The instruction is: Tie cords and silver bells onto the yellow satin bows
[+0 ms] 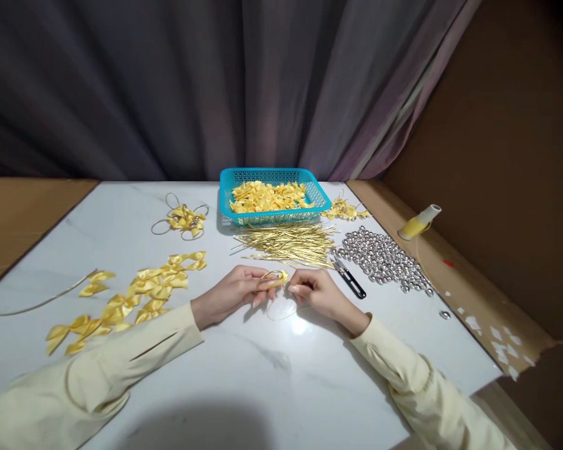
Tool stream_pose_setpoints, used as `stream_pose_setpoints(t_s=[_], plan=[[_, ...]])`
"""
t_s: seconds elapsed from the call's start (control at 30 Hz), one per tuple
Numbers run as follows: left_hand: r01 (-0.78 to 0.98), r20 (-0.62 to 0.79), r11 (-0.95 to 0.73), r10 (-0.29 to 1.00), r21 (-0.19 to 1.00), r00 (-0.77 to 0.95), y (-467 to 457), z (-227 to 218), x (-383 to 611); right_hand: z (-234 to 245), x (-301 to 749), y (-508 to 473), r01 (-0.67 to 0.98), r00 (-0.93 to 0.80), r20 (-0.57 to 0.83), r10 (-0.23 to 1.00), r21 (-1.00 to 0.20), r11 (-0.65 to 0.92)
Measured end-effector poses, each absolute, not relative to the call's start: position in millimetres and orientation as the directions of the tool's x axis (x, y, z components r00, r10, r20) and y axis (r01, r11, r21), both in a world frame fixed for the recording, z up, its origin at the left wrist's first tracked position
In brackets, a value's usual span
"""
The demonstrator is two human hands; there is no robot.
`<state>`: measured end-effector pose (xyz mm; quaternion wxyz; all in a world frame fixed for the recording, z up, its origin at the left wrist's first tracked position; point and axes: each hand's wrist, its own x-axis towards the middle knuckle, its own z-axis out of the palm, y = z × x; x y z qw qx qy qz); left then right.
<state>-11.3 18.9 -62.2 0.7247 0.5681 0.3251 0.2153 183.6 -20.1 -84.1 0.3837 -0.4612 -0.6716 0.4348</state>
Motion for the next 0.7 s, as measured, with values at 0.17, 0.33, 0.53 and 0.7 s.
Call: stream_pose_setpoints(t_s=[0.17,0.33,0.53,0.7], plan=[[0.04,-0.224,0.274,0.685,0.961,0.693,18.7,-61.8,-12.0,-82.5,184.0,-20.6,0.29,-0.271,0.112,0.956,-0.937,0.192],[0.035,-0.229,0.288,0.675,0.957,0.701,18.5,-62.5,-11.8,-81.6,184.4,-21.4,0.298,-0.276,0.11,0.955,-0.935,0.193],[0.047,-0.245,0.298,0.671,0.953,0.7,18.7,-62.6,-11.7,-82.5,184.9,-22.1,0.319,-0.282,0.12,0.952,-0.924,0.211],[0.062,-0.254,0.298,0.668,0.953,0.699,18.3,-62.1,-12.1,-83.0,185.8,-22.0,0.361,-0.287,0.144,0.947,-0.899,0.246]])
